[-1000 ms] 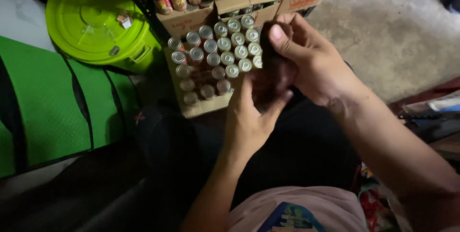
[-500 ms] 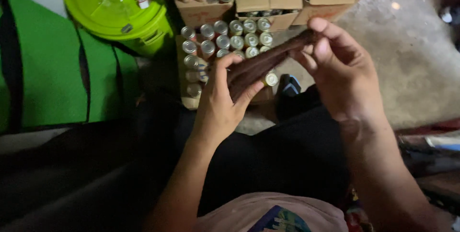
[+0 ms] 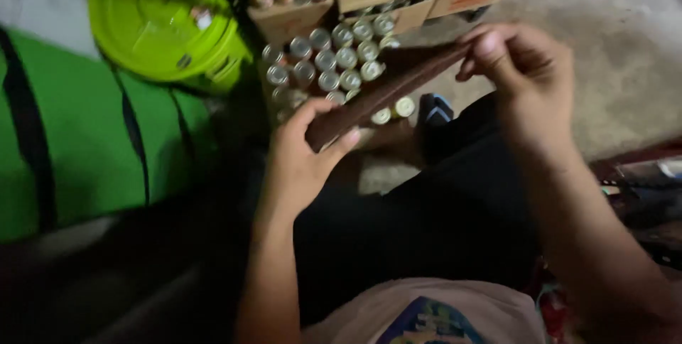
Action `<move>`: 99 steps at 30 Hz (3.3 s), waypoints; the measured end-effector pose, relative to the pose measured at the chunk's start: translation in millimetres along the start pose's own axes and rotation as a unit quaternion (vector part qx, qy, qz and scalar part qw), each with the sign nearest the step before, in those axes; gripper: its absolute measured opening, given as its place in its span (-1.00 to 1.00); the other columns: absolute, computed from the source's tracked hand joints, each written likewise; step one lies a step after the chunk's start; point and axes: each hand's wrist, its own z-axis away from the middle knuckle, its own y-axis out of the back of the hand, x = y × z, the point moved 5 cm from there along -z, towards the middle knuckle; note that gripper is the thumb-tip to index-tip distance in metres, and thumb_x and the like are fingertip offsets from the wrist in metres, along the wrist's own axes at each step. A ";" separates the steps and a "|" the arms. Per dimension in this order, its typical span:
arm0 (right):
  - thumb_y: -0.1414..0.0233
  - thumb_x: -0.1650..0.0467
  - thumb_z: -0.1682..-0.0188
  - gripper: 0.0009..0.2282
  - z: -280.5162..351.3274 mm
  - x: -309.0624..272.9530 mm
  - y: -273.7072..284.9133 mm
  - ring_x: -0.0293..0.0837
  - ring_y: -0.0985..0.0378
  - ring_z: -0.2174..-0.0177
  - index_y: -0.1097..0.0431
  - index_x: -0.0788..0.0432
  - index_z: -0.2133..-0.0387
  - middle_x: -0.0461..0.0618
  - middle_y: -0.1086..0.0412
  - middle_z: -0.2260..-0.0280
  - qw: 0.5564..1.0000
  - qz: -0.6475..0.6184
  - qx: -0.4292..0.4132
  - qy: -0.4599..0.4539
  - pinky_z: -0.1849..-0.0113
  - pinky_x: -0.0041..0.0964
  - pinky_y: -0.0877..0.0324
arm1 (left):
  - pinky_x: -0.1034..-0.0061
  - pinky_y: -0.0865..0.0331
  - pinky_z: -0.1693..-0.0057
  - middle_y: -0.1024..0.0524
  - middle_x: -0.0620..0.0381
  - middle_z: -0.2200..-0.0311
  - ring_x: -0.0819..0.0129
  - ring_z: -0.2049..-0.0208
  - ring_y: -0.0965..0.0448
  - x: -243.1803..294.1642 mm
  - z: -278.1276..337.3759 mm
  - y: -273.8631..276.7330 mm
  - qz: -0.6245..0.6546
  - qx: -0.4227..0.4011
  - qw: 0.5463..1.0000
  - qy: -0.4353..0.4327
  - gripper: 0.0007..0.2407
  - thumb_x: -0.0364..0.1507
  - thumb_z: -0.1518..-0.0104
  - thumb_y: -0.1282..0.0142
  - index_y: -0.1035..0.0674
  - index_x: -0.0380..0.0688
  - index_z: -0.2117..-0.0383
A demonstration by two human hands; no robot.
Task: Restocking canned goods onto metal shelves from a tray on the floor.
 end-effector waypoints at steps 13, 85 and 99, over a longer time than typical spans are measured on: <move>0.05 0.32 -0.37 -0.81 -5.7 17.9 34.1 -0.29 -0.39 0.19 -0.37 0.22 0.10 -0.11 -0.38 0.18 0.999 -0.021 0.015 0.020 0.08 -0.42 -0.32 | 0.54 -0.49 -0.01 -0.68 0.14 0.22 0.45 0.17 -0.67 -31.0 3.2 6.6 -0.051 -0.006 0.999 -0.012 -0.79 -0.41 -0.23 -0.24 -0.62 -0.23 0.08; -0.11 0.54 0.02 -0.90 55.3 0.0 -42.3 -0.10 -0.41 0.07 -0.32 0.27 0.31 -0.01 -0.30 0.15 0.980 0.092 -0.165 0.068 -0.07 -0.25 -0.33 | 0.68 -0.43 0.02 -0.59 0.27 0.17 0.61 0.17 -0.56 -20.5 11.7 -35.6 0.276 -0.167 0.942 0.092 -0.65 -0.38 -0.28 -0.10 -0.44 -0.20 -0.16; -0.16 0.59 -0.09 -0.87 66.2 -24.2 -52.7 -0.23 -0.53 0.21 -0.40 0.30 0.14 0.01 -0.47 0.24 0.976 0.106 -0.170 0.089 0.09 -0.39 -0.43 | 0.62 -0.55 0.06 -0.67 0.15 0.26 0.51 0.24 -0.68 -18.8 0.2 -2.9 0.290 0.120 0.946 0.081 -0.82 -0.41 -0.25 -0.22 -0.63 -0.25 0.12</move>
